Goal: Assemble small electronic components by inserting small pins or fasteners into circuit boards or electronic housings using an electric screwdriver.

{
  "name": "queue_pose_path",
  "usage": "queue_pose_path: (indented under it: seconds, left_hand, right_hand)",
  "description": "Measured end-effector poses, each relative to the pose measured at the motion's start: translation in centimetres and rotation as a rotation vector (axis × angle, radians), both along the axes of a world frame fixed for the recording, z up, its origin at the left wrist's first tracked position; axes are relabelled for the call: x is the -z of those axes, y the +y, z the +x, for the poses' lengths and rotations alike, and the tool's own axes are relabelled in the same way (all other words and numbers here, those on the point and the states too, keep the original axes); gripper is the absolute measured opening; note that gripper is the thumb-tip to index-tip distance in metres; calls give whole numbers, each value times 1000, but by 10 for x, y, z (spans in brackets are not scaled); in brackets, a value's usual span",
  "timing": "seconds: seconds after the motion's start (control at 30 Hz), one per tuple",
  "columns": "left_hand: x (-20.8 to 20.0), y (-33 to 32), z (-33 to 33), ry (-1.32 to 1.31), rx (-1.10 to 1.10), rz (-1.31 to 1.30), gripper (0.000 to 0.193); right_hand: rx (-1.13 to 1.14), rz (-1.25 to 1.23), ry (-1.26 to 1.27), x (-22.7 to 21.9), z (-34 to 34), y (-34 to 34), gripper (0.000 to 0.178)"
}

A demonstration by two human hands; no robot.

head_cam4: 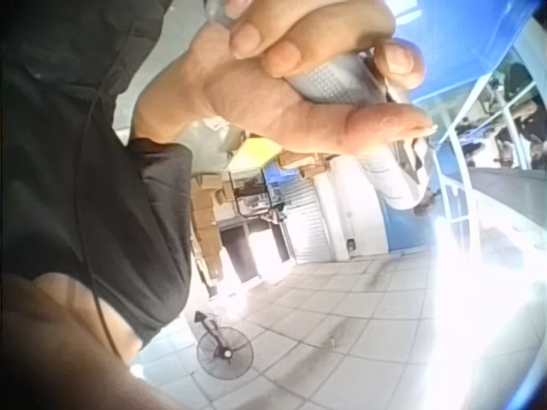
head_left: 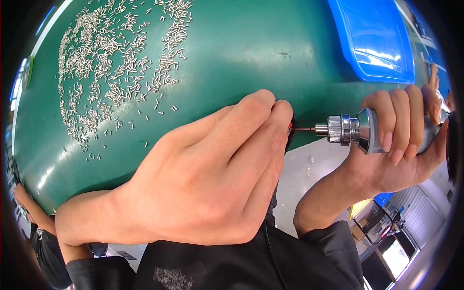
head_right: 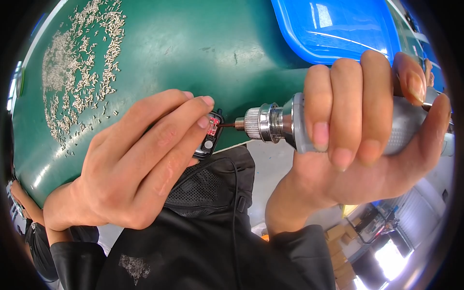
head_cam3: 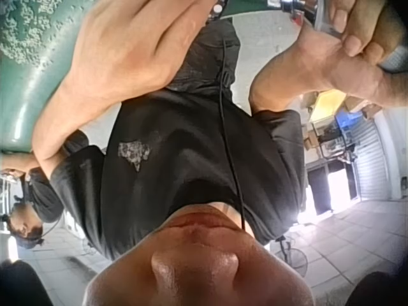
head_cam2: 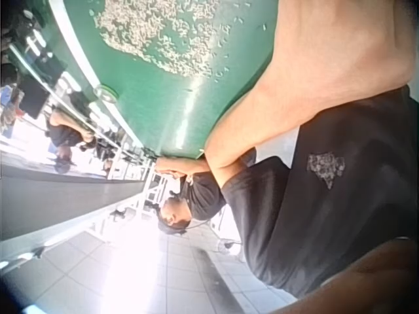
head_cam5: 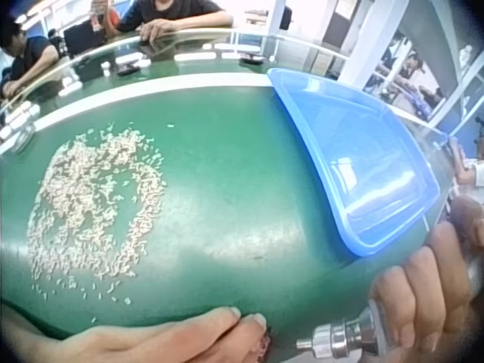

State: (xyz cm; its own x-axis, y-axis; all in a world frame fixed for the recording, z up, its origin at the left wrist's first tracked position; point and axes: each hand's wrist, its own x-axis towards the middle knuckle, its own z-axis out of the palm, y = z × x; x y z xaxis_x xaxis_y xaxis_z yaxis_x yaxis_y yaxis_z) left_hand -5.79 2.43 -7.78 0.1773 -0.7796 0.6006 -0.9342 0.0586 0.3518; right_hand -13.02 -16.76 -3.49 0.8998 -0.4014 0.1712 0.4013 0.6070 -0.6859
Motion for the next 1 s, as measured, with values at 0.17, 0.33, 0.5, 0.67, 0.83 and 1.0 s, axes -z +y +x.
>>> queue_pose_path:
  seconds: [0.17,0.33,0.5,0.67,0.83,1.0]
  left_hand:
    - [2,-1,1,-20,5,-8,46]
    - [1,-4,-2,-2,3,-10,46]
    - [2,-3,0,-2,13,-11,47]
    - [-1,-3,2,-8,25,8,47]
    - [-4,3,4,3,46,50,45]
    - [-6,4,-1,39,33,76,45]
  right_hand:
    - [5,-20,9,-1,0,-1,16]
    - [25,-44,13,-1,-1,-3,17]
    - [32,-70,14,-2,-1,-5,18]
    - [25,-114,-16,-3,0,-1,20]
    - [-52,-291,-1,-12,1,4,22]
    - [-93,-424,36,-17,0,9,12]
